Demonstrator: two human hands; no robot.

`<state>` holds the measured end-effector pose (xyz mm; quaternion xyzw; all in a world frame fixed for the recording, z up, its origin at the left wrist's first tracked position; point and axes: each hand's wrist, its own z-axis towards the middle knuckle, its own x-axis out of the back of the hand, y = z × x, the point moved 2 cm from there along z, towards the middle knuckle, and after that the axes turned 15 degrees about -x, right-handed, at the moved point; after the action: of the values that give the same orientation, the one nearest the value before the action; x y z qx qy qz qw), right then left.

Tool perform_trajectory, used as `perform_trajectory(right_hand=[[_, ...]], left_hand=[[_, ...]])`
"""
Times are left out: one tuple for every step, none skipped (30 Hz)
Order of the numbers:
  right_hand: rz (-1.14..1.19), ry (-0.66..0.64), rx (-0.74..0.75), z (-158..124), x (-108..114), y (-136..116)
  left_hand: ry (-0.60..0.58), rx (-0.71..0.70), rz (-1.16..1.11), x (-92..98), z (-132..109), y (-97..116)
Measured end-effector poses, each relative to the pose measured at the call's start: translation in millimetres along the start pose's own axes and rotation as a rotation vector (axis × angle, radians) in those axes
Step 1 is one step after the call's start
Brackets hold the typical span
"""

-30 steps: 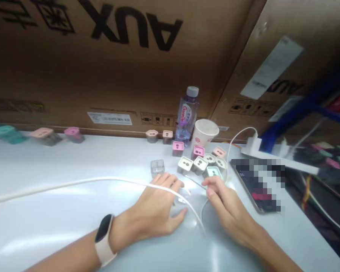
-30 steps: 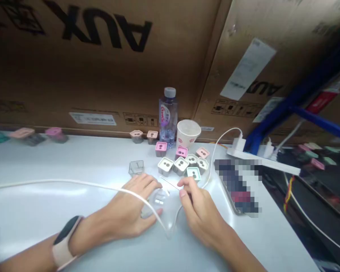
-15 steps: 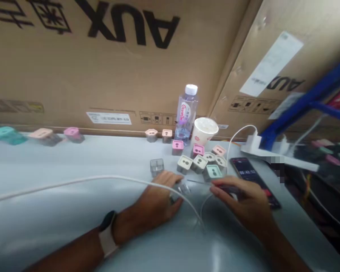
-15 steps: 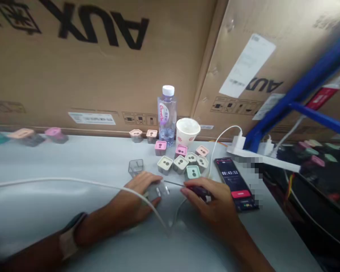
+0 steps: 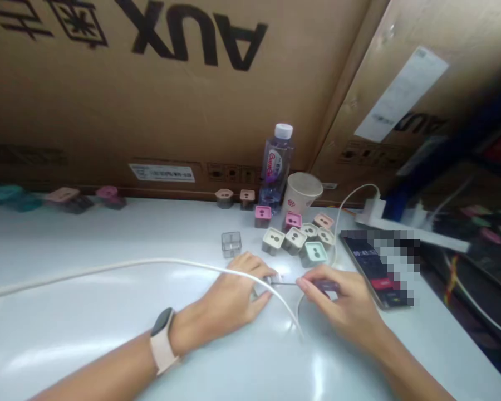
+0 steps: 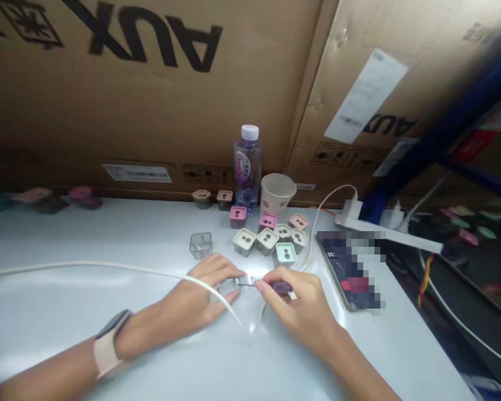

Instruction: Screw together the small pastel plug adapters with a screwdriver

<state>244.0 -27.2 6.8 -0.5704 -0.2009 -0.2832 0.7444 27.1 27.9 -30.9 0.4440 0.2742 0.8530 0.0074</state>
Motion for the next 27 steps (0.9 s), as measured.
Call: perform_trajectory(right_hand=[[0.000,0.001,0.000,0,0,0],[-0.001,0.001,0.005,1,0,0],[-0.008,0.003,0.012,1,0,-1],[-0.021,0.008,0.025,1,0,-2],[-0.041,0.019,0.046,1,1,-3],[-0.072,0.036,0.072,1,2,-5],[-0.119,0.062,0.107,1,2,-7],[-0.184,0.096,0.147,1,3,-10],[-0.260,0.136,0.187,1,4,-13],[-0.336,0.173,0.224,1,4,-16],[-0.403,0.203,0.256,1,4,-19],[-0.452,0.220,0.282,2,4,-22],[-0.475,0.226,0.300,2,4,-25],[-0.477,0.216,0.305,4,4,-27],[-0.468,0.193,0.299,5,3,-29],[-0.452,0.166,0.293,6,3,-31],[-0.435,0.133,0.280,8,3,-32],[-0.415,0.095,0.262,9,4,-33],[-0.386,0.056,0.243,9,4,-33],[-0.354,0.016,0.220,10,5,-33],[-0.320,-0.022,0.199,10,7,-33],[-0.288,-0.062,0.178,10,8,-33],[-0.261,-0.101,0.160,9,9,-33],[-0.241,-0.131,0.150,8,10,-33],[-0.236,-0.155,0.147,7,11,-33],[-0.239,-0.163,0.150,6,11,-33],[-0.245,-0.156,0.156,5,11,-33]], left_hand=[[0.000,0.004,-0.002,0.2,0,0],[0.000,0.010,-0.004,0.3,0,0],[-0.004,0.012,-0.005,0.2,0,1],[-0.012,0.009,-0.007,-0.1,0,1],[-0.018,0.005,-0.008,-0.4,0,0],[-0.021,0.001,-0.010,-0.7,0,0],[-0.028,0.001,-0.010,-1.0,0,0],[-0.036,0.004,-0.010,-1.2,0,1],[-0.039,0.009,-0.011,-1.2,0,1],[-0.039,0.014,-0.012,-1.0,0,2],[-0.039,0.022,-0.013,-0.8,1,2],[-0.043,0.023,-0.014,-0.8,1,3],[-0.046,0.019,-0.019,-0.9,2,3],[-0.048,0.012,-0.024,-1.1,2,3],[-0.050,0.004,-0.029,-1.5,2,3],[-0.055,-0.005,-0.032,-2.2,2,2],[-0.057,-0.015,-0.034,-2.9,1,2],[-0.052,-0.023,-0.035,-3.5,1,1],[-0.045,-0.023,-0.035,-4.0,0,0],[-0.041,-0.022,-0.036,-4.5,0,0],[-0.039,-0.024,-0.039,-4.9,-1,-1],[-0.040,-0.023,-0.043,-5.3,-1,-1],[-0.039,-0.020,-0.048,-5.4,-2,-1],[-0.041,-0.019,-0.053,-5.6,-2,-1],[-0.047,-0.019,-0.056,-5.7,-2,-1],[-0.053,-0.025,-0.057,-5.8,-1,-1],[-0.059,-0.027,-0.059,-5.9,-1,-1]])
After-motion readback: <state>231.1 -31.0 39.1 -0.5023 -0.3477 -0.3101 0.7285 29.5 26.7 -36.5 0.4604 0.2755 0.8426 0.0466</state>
